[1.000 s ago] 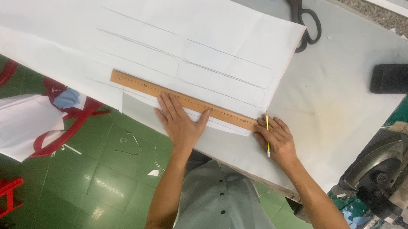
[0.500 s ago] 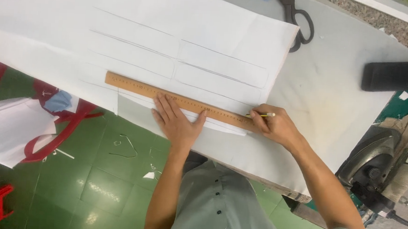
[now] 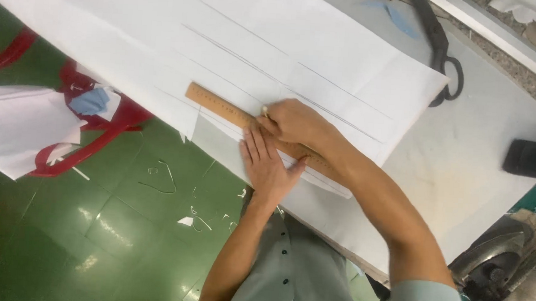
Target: The person uses a ruler and a pencil to draw straight lines on a large piece of white fabric laid out on a table. After marking the measurements, the person uses a pair of scissors to cut the fabric along the drawn lines.
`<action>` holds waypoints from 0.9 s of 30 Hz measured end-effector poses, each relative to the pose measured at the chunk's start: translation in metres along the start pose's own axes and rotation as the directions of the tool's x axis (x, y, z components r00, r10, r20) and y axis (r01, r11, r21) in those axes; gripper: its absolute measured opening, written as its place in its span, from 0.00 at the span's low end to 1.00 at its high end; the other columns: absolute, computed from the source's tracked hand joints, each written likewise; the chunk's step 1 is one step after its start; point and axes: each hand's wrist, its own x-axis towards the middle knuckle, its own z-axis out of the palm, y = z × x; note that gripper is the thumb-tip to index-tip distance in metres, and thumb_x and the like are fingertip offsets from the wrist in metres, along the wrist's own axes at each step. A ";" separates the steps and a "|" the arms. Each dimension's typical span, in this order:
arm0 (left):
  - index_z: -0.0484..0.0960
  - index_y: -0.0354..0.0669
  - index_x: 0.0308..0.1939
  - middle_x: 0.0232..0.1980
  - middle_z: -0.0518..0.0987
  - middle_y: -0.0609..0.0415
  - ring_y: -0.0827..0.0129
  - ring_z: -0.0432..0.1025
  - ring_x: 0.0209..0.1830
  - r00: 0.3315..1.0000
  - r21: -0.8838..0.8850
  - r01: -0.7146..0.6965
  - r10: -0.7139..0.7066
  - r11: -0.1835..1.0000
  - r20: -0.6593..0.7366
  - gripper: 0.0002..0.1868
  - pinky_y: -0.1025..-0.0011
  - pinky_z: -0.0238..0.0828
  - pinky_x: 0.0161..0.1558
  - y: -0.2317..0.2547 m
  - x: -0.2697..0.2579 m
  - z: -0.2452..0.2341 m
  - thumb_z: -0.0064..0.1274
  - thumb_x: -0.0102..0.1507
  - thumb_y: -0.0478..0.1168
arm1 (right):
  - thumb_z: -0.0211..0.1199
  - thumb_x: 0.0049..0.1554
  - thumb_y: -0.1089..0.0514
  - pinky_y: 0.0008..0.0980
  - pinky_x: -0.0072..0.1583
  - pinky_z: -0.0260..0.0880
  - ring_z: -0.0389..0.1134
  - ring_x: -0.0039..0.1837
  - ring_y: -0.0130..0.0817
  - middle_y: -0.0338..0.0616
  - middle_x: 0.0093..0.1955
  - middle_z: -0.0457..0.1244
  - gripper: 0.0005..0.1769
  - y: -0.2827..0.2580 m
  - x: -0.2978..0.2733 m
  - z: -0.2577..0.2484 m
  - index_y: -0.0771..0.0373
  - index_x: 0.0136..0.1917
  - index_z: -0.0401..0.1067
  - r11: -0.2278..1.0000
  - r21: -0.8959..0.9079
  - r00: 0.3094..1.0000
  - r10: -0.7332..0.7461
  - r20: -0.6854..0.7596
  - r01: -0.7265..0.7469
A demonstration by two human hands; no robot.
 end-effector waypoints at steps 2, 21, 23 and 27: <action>0.55 0.19 0.71 0.76 0.51 0.22 0.29 0.45 0.78 1.000 0.011 0.014 -0.014 1.000 -0.011 0.69 0.40 0.39 0.75 0.000 0.002 0.001 0.63 0.46 0.72 | 0.50 0.67 0.48 0.46 0.46 0.74 0.71 0.38 0.54 0.51 0.29 0.64 0.22 -0.006 0.007 -0.002 0.65 0.39 0.71 0.999 0.035 0.999 -0.009 -0.037 0.011; 0.56 0.18 0.72 0.76 0.54 0.21 0.31 0.49 0.77 0.998 0.084 -0.045 0.047 0.995 -0.028 0.64 0.36 0.38 0.73 -0.147 0.096 -0.047 0.60 0.53 0.71 | 0.65 0.57 0.61 0.46 0.60 0.75 0.73 0.57 0.49 0.46 0.52 0.73 0.13 -0.043 -0.133 0.058 0.55 0.55 0.79 0.957 -0.182 0.758 0.053 -0.650 -0.224; 0.55 0.18 0.73 0.76 0.52 0.21 0.31 0.46 0.78 0.996 0.114 -0.078 0.084 0.990 -0.043 0.65 0.36 0.37 0.73 -0.175 0.107 -0.050 0.62 0.53 0.70 | 0.62 0.60 0.60 0.47 0.63 0.72 0.72 0.61 0.48 0.47 0.56 0.72 0.11 -0.052 -0.110 0.077 0.56 0.56 0.78 0.944 -0.227 0.756 0.036 -0.653 -0.240; 0.53 0.17 0.73 0.76 0.49 0.20 0.28 0.45 0.77 0.994 0.109 -0.079 0.087 0.991 -0.066 0.67 0.36 0.38 0.73 -0.198 0.115 -0.042 0.63 0.52 0.70 | 0.55 0.65 0.58 0.50 0.70 0.66 0.68 0.68 0.45 0.48 0.63 0.70 0.10 -0.051 -0.091 0.103 0.56 0.56 0.77 0.905 -0.295 0.754 0.043 -0.655 -0.308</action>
